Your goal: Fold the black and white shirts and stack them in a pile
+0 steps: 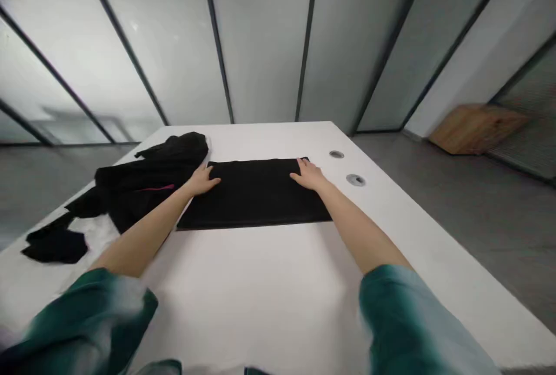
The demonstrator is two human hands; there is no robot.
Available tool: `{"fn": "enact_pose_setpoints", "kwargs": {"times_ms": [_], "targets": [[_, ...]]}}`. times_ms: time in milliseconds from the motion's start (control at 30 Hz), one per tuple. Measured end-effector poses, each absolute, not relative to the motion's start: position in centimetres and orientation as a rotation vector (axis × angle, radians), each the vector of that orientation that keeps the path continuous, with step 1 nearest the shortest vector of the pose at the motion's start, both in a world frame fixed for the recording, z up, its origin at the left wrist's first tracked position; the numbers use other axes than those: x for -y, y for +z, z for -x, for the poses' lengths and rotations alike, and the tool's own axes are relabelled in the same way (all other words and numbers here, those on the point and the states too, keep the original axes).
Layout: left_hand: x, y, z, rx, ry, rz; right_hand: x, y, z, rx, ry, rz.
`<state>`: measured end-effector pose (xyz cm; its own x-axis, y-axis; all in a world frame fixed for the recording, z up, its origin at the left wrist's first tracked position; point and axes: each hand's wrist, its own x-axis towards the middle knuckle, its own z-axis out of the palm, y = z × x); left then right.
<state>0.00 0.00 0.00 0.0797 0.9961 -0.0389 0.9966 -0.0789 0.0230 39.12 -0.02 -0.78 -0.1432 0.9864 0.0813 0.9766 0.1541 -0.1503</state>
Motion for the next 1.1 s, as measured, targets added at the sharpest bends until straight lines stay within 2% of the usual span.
{"fn": "enact_pose_setpoints", "kwargs": {"times_ms": [233, 433, 567, 667, 800, 900, 1100], "targets": [[2.4, -2.0, -3.0, -1.704, -0.010, -2.518, 5.8, -2.6, -35.2, 2.570, 0.104, 1.400], [2.1, -2.8, -3.9, -1.745, -0.001, -2.434, 8.6, -2.9, -33.2, 2.820, 0.103, 1.130], [2.1, -2.4, -5.1, -1.928, -0.006, -2.288, 6.0, -3.2, -34.2, 2.769, 0.045, 1.283], [2.7, -1.1, -6.5, -1.993, -0.019, -2.266, 3.2, -2.8, -35.8, 2.568, -0.044, 1.622], [3.9, 0.7, -7.9, -1.844, 0.112, -2.438, 0.9, -1.7, -38.0, 2.125, -0.104, 2.066], [4.1, 0.5, -8.1, -1.804, 0.193, -2.576, 0.8, -1.5, -38.7, 1.991, -0.085, 2.165], [3.9, -2.1, -7.4, -1.622, -0.026, -2.572, 1.9, -3.0, -39.0, 2.064, -0.006, 2.201]]}}
